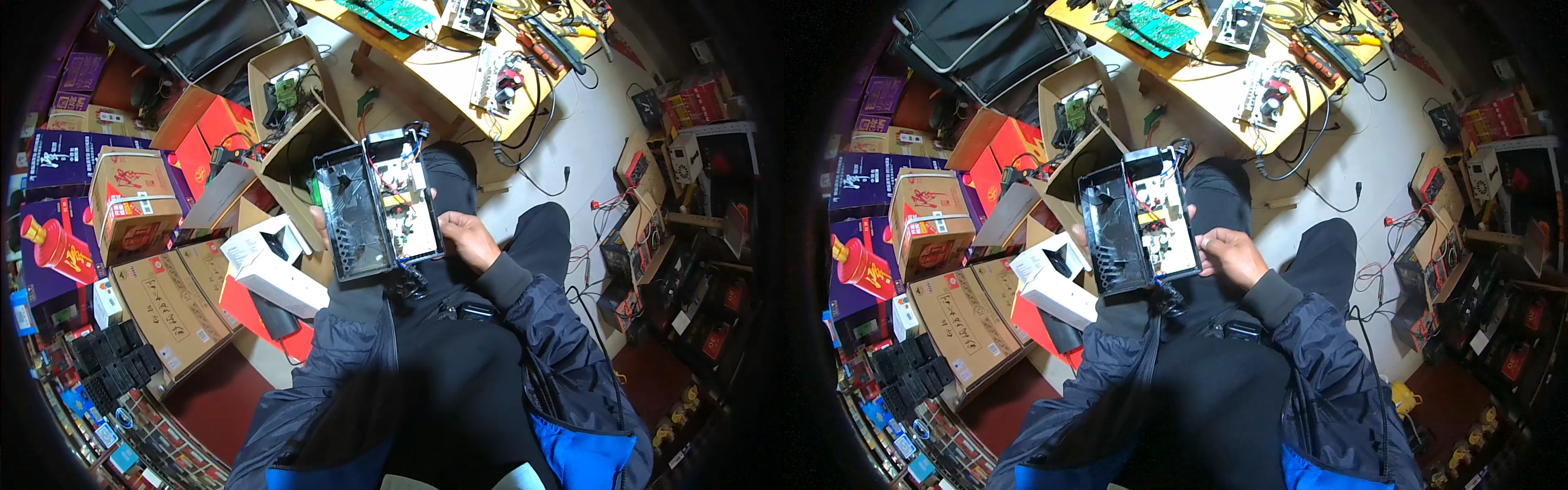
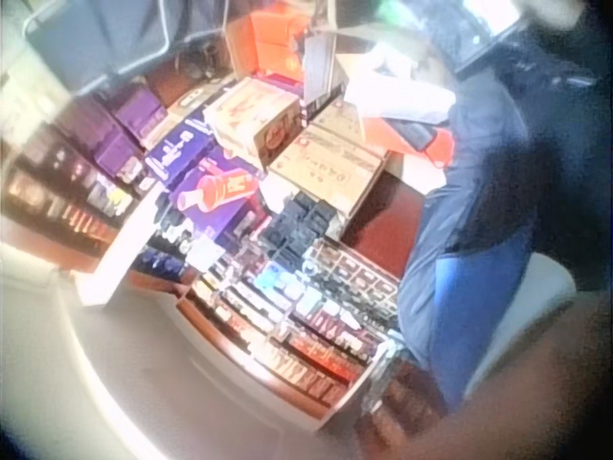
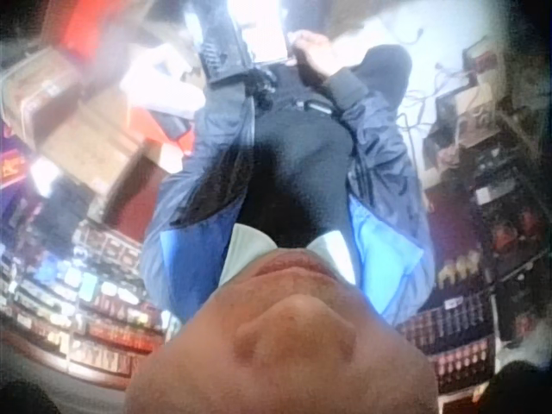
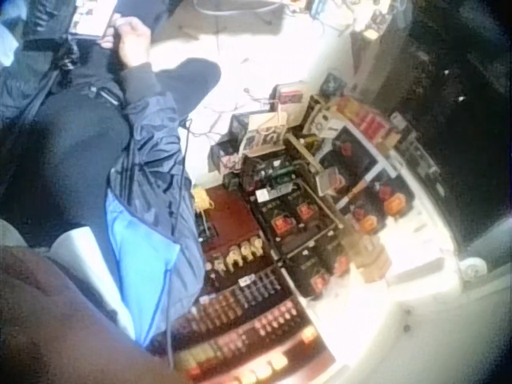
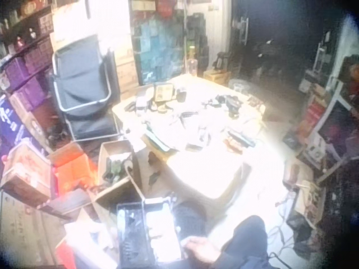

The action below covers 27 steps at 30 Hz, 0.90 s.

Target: The person retrieves a boxed power adapter from a cabinet, unboxes it, and then uses a screwdriver to remove screws and open the casing. The person inspects the internal components of the adapter.

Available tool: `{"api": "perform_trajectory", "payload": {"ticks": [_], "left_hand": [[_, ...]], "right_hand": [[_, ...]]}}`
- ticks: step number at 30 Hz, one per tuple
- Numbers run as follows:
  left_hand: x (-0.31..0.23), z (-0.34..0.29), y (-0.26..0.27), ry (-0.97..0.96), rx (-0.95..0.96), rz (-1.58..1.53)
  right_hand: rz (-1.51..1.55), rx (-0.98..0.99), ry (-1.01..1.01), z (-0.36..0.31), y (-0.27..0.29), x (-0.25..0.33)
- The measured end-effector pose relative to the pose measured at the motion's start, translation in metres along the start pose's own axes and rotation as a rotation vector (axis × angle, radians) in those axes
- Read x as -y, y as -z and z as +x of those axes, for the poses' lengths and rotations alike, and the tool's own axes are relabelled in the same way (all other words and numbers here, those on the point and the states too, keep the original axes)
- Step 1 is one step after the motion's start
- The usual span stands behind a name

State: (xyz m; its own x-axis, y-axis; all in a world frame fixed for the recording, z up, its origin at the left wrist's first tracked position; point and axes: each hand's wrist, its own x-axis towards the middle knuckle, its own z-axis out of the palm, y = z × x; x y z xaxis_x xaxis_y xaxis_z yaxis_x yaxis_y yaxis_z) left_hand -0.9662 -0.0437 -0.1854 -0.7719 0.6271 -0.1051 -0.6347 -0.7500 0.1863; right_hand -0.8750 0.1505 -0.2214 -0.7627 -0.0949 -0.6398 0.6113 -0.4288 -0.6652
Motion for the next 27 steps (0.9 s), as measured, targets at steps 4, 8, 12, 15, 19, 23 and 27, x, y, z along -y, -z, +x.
{"api": "perform_trajectory", "payload": {"ticks": [4,8,12,15,19,23,27], "left_hand": [[-0.001,-0.001,0.004,-0.029,-0.031,0.099],[-0.001,-0.002,0.009,-0.039,-0.047,0.119],[0.0,-0.004,0.012,-0.035,-0.061,0.099],[0.0,-0.003,0.011,-0.038,-0.071,0.108],[0.0,0.0,0.004,-0.002,0.009,0.096],[0.002,0.0,-0.003,-0.005,0.001,0.052],[0.003,0.0,-0.003,0.002,-0.002,-0.008]], "right_hand": [[0.028,-0.002,-0.033,0.0,-0.002,0.001],[0.024,-0.006,-0.017,0.001,-0.002,0.0],[-0.021,-0.017,-0.024,0.0,-0.001,0.0],[-0.013,-0.013,-0.02,0.0,-0.002,0.001],[0.006,-0.001,-0.027,0.0,-0.002,0.003],[0.02,0.005,-0.031,-0.001,-0.002,0.002],[0.017,0.006,-0.03,-0.001,-0.002,0.001]]}}
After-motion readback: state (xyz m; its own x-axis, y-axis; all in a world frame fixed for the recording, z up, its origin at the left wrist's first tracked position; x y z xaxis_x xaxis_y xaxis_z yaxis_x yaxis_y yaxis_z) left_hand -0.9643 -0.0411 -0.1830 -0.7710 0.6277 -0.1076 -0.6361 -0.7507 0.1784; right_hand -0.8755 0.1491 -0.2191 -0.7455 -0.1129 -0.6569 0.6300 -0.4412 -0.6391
